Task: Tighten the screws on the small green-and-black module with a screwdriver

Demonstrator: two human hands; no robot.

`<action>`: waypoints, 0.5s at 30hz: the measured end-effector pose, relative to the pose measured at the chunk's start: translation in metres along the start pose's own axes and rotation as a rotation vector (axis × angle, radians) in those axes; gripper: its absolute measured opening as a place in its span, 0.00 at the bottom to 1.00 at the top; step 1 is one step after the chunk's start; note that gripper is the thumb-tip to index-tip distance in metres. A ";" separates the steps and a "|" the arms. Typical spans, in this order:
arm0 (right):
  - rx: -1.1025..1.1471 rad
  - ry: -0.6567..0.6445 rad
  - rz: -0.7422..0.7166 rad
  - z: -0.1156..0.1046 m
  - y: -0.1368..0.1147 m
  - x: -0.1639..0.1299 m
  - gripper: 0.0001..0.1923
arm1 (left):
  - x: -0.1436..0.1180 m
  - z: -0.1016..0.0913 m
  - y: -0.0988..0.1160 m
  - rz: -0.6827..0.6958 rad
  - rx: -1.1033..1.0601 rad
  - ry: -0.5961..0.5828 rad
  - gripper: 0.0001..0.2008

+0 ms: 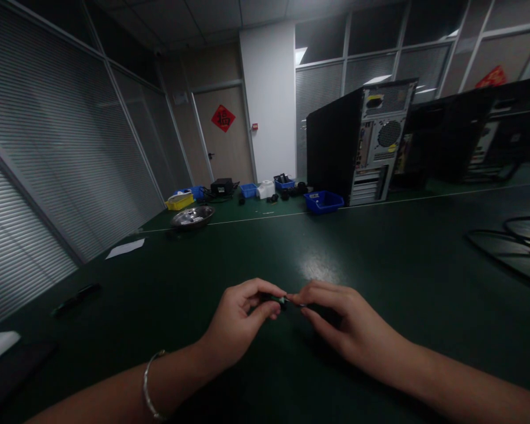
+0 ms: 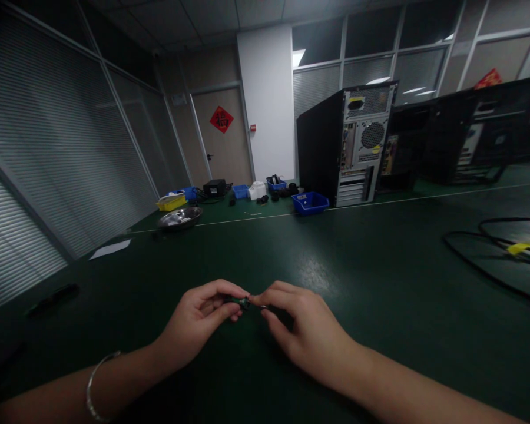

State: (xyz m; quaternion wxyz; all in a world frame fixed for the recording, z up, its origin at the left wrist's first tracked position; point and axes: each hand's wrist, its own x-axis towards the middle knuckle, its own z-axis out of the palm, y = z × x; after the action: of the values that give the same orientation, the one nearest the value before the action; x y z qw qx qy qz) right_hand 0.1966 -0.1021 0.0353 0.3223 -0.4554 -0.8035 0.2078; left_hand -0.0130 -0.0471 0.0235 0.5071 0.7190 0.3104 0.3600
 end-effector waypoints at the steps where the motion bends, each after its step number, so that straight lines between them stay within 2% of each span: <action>1: -0.001 -0.004 0.003 0.000 -0.001 0.000 0.12 | 0.000 0.000 -0.001 0.006 -0.004 0.004 0.07; 9: 0.004 -0.013 0.007 -0.001 -0.001 0.000 0.12 | 0.002 0.000 -0.002 -0.017 -0.034 -0.009 0.07; 15: 0.050 0.027 -0.024 0.002 0.000 -0.001 0.11 | 0.004 0.000 0.001 -0.062 -0.154 -0.002 0.08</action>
State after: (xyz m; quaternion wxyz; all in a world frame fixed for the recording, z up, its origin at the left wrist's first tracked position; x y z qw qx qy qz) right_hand 0.1962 -0.1029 0.0335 0.3469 -0.4404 -0.7989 0.2179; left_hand -0.0112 -0.0441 0.0253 0.5721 0.6681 0.3036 0.3663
